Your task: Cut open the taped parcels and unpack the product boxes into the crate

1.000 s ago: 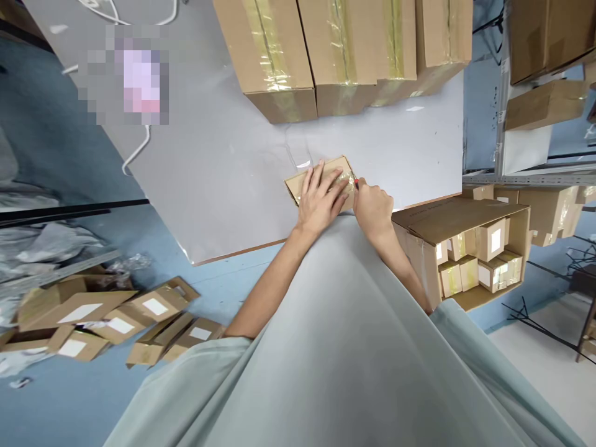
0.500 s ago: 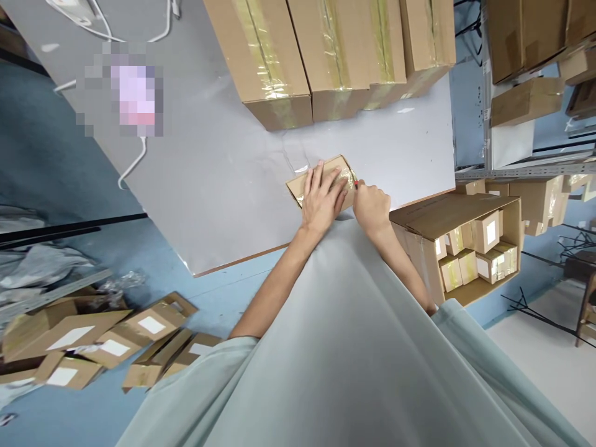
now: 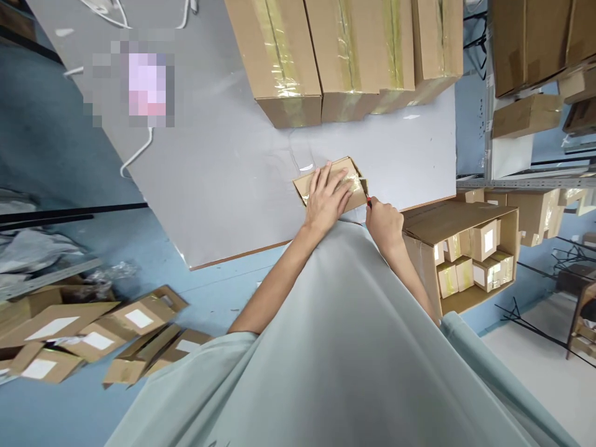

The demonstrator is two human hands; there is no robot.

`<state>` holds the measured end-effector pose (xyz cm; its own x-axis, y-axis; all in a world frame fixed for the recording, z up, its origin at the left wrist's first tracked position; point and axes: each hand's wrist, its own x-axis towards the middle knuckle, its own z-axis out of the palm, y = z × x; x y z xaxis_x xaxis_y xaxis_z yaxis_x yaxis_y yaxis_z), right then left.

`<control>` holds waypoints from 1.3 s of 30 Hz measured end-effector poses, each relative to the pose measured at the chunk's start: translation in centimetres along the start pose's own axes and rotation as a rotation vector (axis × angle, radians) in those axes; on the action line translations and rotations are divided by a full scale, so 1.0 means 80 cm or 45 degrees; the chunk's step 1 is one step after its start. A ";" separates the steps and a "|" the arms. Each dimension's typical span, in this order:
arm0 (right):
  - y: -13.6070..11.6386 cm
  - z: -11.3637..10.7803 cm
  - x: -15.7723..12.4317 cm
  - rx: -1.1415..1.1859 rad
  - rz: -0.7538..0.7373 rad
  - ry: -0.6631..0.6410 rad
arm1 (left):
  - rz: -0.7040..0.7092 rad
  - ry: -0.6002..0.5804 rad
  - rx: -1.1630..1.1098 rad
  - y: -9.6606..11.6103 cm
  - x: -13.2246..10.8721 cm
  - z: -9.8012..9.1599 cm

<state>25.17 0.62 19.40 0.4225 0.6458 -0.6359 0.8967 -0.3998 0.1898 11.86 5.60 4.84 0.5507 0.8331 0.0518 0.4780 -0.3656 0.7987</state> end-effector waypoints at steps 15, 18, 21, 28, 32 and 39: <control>-0.013 -0.015 -0.032 0.032 -0.468 0.035 | -0.345 0.184 -0.354 -0.075 -0.054 -0.108; -0.036 -0.014 -0.035 -0.082 -0.535 0.005 | -0.324 0.140 -0.439 -0.087 -0.042 -0.104; -0.058 -0.016 -0.035 -0.202 -0.562 -0.007 | -0.312 0.121 -0.525 -0.098 -0.038 -0.103; -0.097 -0.034 -0.023 -0.420 -0.652 0.005 | -0.264 0.115 -0.622 -0.103 -0.039 -0.101; -0.109 -0.044 -0.019 -0.537 -0.670 0.029 | -0.267 0.124 -0.648 -0.104 -0.036 -0.099; -0.144 -0.056 -0.017 -0.592 -0.640 0.006 | -0.237 0.150 -0.668 -0.111 -0.032 -0.089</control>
<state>14.83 7.27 21.44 -0.0602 0.6834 -0.7275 0.9470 0.2695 0.1748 1.32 9.65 1.93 0.3953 0.9154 -0.0763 0.1395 0.0223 0.9900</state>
